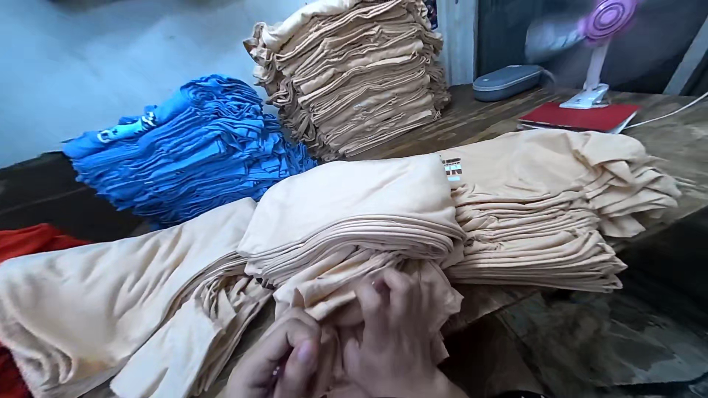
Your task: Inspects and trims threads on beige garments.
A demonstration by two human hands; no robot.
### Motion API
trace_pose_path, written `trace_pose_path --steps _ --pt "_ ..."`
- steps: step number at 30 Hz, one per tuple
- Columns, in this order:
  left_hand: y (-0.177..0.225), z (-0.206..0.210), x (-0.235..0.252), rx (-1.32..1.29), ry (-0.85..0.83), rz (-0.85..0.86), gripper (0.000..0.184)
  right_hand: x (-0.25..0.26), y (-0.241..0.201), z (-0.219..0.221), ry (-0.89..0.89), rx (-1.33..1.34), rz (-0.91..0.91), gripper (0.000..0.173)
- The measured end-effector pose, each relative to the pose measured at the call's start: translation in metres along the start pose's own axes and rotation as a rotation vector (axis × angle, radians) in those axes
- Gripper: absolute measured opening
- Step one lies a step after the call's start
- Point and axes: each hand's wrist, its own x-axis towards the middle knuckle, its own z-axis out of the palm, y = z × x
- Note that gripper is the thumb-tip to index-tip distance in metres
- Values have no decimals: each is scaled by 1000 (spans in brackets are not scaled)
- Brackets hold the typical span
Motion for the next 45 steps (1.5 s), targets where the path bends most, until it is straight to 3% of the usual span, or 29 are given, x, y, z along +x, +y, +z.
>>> trace_pose_path --steps 3,6,7,10,12,14,16,17,19,21,24,26,29,31,34,37,41,45 --pt "9 10 -5 229 21 -22 15 10 20 8 -8 141 -62 25" --pt "-10 20 -18 520 105 -61 48 4 38 1 -34 318 -183 9" --pt "-18 21 -22 597 123 -61 46 -1 41 0 -21 305 -206 9" --pt "-32 19 -21 639 164 -65 21 -5 39 3 -21 77 -200 23" --pt "-28 15 -17 537 187 -37 18 0 34 7 -22 -80 -134 48" --pt "-21 6 -14 437 207 8 24 7 33 8 6 -116 -75 58" --pt "-11 -8 -12 394 171 49 29 9 42 -9 4 55 -40 53" --pt "-6 -16 -13 416 100 54 28 6 51 -24 -16 197 -52 42" --pt "-1 -20 -15 509 -84 14 24 0 72 -62 -133 435 -202 17" --pt "-1 -9 -20 633 -266 -88 29 -6 91 -101 -389 530 -301 14" --pt "-9 6 -30 691 -369 -176 37 -5 112 -137 -832 287 -246 18" --pt "-5 13 -26 634 -311 -191 40 -4 117 -142 -926 131 -239 11" --pt "13 37 -12 464 -141 -218 46 -8 108 -125 -614 120 -228 25" --pt "16 61 -6 462 -13 -199 45 -15 100 -103 -335 108 -271 23" --pt "7 88 -6 557 117 -81 37 -25 104 -80 -91 46 -325 16" --pt "-2 96 -13 655 154 31 18 -33 112 -76 -17 128 -233 8" --pt "-3 102 -20 778 158 107 21 -35 111 -75 -6 276 -76 15" --pt "-11 109 -15 861 174 158 19 -35 103 -82 -40 371 -41 19"
